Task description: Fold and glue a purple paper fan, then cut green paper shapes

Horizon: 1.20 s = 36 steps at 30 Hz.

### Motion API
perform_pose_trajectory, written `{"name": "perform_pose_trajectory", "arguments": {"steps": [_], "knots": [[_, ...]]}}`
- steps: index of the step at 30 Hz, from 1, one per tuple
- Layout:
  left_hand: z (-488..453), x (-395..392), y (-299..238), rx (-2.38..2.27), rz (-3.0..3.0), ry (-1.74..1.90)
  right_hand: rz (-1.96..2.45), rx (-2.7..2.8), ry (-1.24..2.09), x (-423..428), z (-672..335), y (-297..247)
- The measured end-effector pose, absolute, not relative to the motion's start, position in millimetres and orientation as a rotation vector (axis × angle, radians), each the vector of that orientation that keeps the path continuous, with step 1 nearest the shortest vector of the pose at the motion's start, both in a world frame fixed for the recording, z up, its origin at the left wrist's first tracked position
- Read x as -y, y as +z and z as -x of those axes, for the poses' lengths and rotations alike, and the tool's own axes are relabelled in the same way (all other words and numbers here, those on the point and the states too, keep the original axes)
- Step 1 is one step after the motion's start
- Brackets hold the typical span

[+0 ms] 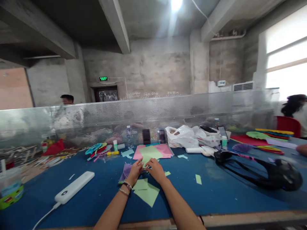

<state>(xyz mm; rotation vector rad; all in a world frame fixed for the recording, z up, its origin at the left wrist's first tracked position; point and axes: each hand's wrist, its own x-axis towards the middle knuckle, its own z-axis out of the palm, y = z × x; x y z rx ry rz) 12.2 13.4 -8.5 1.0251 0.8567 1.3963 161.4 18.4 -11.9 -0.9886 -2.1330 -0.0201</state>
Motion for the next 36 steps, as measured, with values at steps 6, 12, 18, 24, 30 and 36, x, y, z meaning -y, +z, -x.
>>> {"name": "perform_pose_trajectory", "arguments": {"steps": [6, 12, 18, 24, 30, 36], "knots": [[-4.9, -22.9, -9.8, -0.845, -1.03, 1.397, 0.955, 2.153, 0.043, -21.7, -157.5, -10.7], [-5.1, -25.8, -12.6, -0.849, -1.006, 1.406, 0.971, 2.133, 0.06, -20.4, -160.1, -9.9], [-10.4, -20.7, -12.0, -0.862, -0.992, 1.398, 1.032, 2.07, 0.04, -21.4, -163.7, -9.8], [-9.4, -16.0, -7.5, -0.892, -0.968, 1.42, 1.042, 2.02, 0.013, -21.9, -165.9, -11.0], [-11.3, -11.0, -3.8, -0.913, -0.968, 1.396, 1.006, 2.005, -0.011, -25.5, -168.5, -11.2], [-14.4, -10.6, -4.6, -0.906, -0.985, 1.388, 0.967, 2.001, -0.011, -26.3, -170.3, -11.4]]}}
